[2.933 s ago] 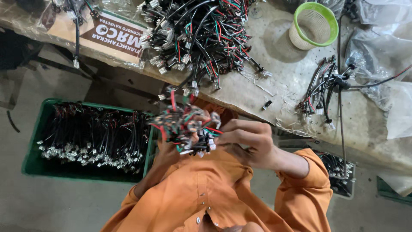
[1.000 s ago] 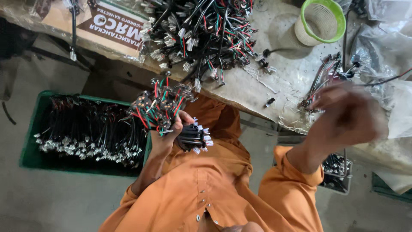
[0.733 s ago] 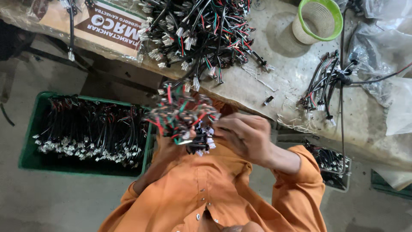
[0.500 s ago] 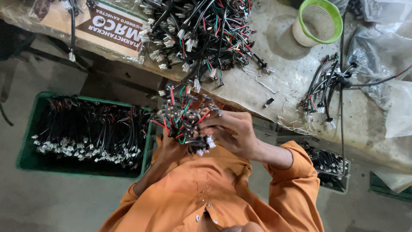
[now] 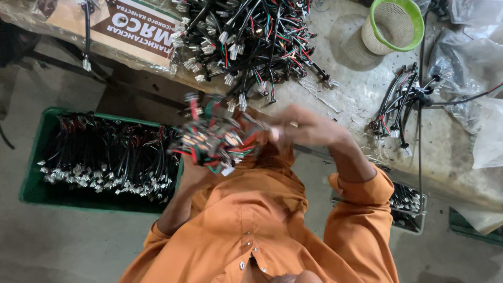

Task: The person gathers wire harnesses with connectors from a pile on the workbench, aligns and arranges them into a bundle in their hands, and places the finished bundle into a green crate beside the bench.

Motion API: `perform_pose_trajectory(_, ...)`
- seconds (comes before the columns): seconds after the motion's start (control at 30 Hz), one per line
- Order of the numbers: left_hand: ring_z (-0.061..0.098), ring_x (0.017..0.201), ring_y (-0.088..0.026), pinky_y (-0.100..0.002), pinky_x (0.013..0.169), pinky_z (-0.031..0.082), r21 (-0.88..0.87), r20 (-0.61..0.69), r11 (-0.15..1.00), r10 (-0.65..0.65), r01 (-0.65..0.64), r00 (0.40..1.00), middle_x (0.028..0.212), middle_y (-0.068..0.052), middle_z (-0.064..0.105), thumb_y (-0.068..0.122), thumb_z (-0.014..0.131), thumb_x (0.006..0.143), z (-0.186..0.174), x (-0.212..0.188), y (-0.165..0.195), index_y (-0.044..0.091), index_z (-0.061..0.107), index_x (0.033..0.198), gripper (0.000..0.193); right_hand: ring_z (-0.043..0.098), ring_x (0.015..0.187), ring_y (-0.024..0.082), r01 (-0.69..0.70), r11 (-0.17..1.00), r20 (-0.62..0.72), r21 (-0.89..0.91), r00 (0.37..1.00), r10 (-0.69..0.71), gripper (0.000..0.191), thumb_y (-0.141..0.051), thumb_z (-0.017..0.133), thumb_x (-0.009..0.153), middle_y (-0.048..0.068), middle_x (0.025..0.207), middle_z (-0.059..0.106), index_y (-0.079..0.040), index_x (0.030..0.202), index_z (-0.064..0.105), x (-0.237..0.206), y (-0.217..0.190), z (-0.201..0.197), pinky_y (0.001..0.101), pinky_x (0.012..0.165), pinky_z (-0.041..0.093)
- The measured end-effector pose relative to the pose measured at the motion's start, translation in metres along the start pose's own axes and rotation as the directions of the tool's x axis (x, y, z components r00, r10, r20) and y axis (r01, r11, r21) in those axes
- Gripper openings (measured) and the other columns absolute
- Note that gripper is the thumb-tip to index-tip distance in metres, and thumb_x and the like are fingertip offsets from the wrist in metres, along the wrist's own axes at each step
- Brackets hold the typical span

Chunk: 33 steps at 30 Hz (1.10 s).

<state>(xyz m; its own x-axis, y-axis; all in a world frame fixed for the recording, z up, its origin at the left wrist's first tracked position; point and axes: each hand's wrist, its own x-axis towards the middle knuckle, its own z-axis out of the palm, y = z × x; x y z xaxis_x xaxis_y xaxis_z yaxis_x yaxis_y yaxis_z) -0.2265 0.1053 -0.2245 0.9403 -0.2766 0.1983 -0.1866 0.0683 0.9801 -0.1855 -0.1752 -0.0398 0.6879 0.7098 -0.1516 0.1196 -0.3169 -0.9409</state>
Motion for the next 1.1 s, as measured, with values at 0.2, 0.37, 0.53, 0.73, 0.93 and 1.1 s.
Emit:
perform_pose_trajectory(0.2,0.070,0.068,-0.015,-0.030,0.065,0.060,-0.388,-0.150,0.919,-0.142,0.073,0.978,0.081,-0.005,0.071,0.001,0.079,0.085,0.021,0.004,0.042,0.002,0.066,0.100,0.020,0.064,0.072,0.029,-0.255,0.462,-0.447,-0.849,0.813,-0.373,0.042,-0.026,0.072,0.098,0.016,0.082,0.065,-0.011,0.137,0.072,0.040,0.025,-0.024,0.0388,0.062,0.049)
perform_pose_trajectory(0.37,0.068,0.064,-0.014,-0.028,0.059,0.053,-0.393,-0.153,0.911,-0.197,0.124,0.968,0.073,-0.005,0.068,0.002,0.075,0.091,0.024,0.009,0.041,0.001,0.066,0.095,0.010,0.067,0.074,0.022,-0.197,0.686,-0.591,-0.701,0.699,-0.403,0.016,-0.023,0.071,0.105,0.007,0.086,0.072,-0.008,0.104,0.073,0.034,0.036,-0.041,0.0363,0.068,0.049)
perform_pose_trajectory(0.53,0.065,0.064,-0.014,-0.027,0.059,0.049,-0.443,-0.193,0.892,-0.192,0.089,0.962,0.074,-0.005,0.066,-0.001,0.074,0.093,0.026,0.012,0.031,0.000,0.067,0.093,0.007,0.065,0.067,0.018,-0.189,0.741,-0.631,-0.644,0.680,-0.375,0.018,-0.018,0.080,0.098,0.010,0.079,0.070,-0.002,0.095,0.072,0.007,0.043,-0.048,0.0320,0.062,0.050)
perform_pose_trajectory(0.73,0.064,0.060,-0.014,-0.027,0.056,0.050,-0.457,-0.189,0.880,-0.240,0.131,0.952,0.072,-0.004,0.066,-0.001,0.075,0.089,0.030,0.011,0.032,0.001,0.066,0.093,0.010,0.060,0.071,0.008,-0.248,0.833,-0.814,-0.495,0.468,-0.344,0.015,-0.006,0.076,0.097,0.006,0.078,0.063,0.000,0.093,0.063,-0.026,0.051,-0.054,0.0261,0.064,0.048)
perform_pose_trajectory(0.93,0.064,0.064,-0.017,-0.031,0.058,0.051,-0.540,-0.205,0.838,-0.229,0.085,0.951,0.078,-0.007,0.064,0.002,0.075,0.093,0.027,0.010,0.030,0.000,0.064,0.097,0.012,0.052,0.068,0.009,0.135,0.931,-0.935,-0.339,0.061,-0.349,0.016,0.005,0.063,0.112,0.002,0.084,0.055,-0.002,0.104,0.051,-0.110,0.031,-0.001,0.0222,0.057,0.040)
perform_pose_trajectory(1.1,0.073,0.097,-0.029,-0.043,0.085,0.061,-0.715,0.006,0.682,-0.214,0.154,0.977,0.106,-0.017,0.069,0.008,0.066,0.099,0.031,0.014,0.050,0.003,0.060,0.103,0.009,0.063,0.077,0.022,0.235,0.880,-0.885,-0.413,0.124,-0.448,0.014,0.003,0.057,0.107,0.009,0.093,0.060,-0.006,0.117,0.059,-0.082,0.023,0.098,0.0333,0.068,0.058)
